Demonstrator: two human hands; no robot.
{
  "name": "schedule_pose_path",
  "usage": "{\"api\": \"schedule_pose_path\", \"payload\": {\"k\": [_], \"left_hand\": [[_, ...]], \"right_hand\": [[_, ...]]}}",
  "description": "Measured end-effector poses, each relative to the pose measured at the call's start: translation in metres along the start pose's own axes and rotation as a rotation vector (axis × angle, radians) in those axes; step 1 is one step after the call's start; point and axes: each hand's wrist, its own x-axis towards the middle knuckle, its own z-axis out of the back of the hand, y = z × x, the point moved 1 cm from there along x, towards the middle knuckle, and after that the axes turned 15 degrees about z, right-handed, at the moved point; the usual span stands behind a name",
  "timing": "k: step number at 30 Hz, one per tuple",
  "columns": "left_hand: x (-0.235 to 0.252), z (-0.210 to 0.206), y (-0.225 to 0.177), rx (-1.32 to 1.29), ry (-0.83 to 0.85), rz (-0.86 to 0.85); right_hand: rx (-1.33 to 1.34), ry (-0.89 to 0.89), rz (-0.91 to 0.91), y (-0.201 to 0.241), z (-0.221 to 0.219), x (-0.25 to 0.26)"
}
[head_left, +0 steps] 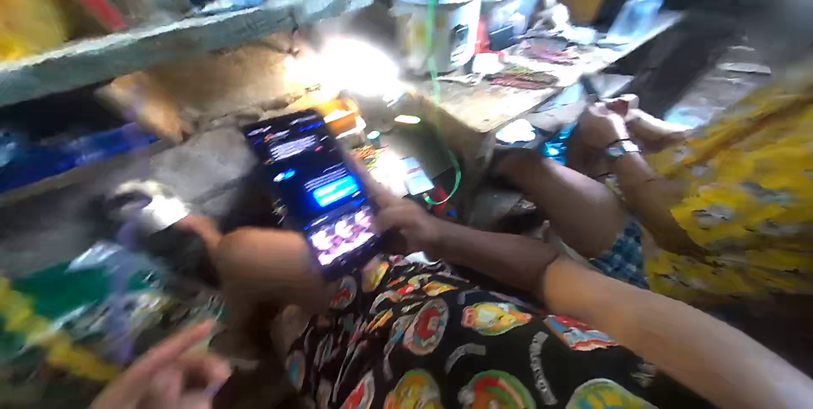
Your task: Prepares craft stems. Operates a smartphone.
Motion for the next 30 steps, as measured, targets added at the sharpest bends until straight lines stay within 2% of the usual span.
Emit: {"api": "schedule_pose_path", "payload": {"k": [3, 6, 12, 16, 22, 30], "left_hand": [[0.004, -0.008, 0.009, -0.019, -0.086, -0.002], [0.003, -0.013, 0.014, -0.03, -0.243, 0.091], [0.006, -0.018, 0.009, -0.059, -0.292, 0.201], [0.006, -0.018, 0.006, -0.149, -0.3, 0.256], [0.013, -0.006, 0.003, -0.128, -0.274, 0.16], [0.011, -0.003, 0.001, -0.076, -0.474, 0.11]], "right_hand": [[-0.041, -0.002, 0.007, -0.007, 0.001, -0.005], [0.013, 0.064, -0.014, -0.003, -0.007, -0.006], [0.074, 0.194, -0.061, -0.006, -0.032, -0.003], [0.168, 0.284, -0.086, -0.023, -0.046, -0.001], [0.198, 0.391, -0.166, -0.046, -0.061, -0.003], [0.155, 0.454, -0.175, -0.057, -0.066, -0.009]]}}
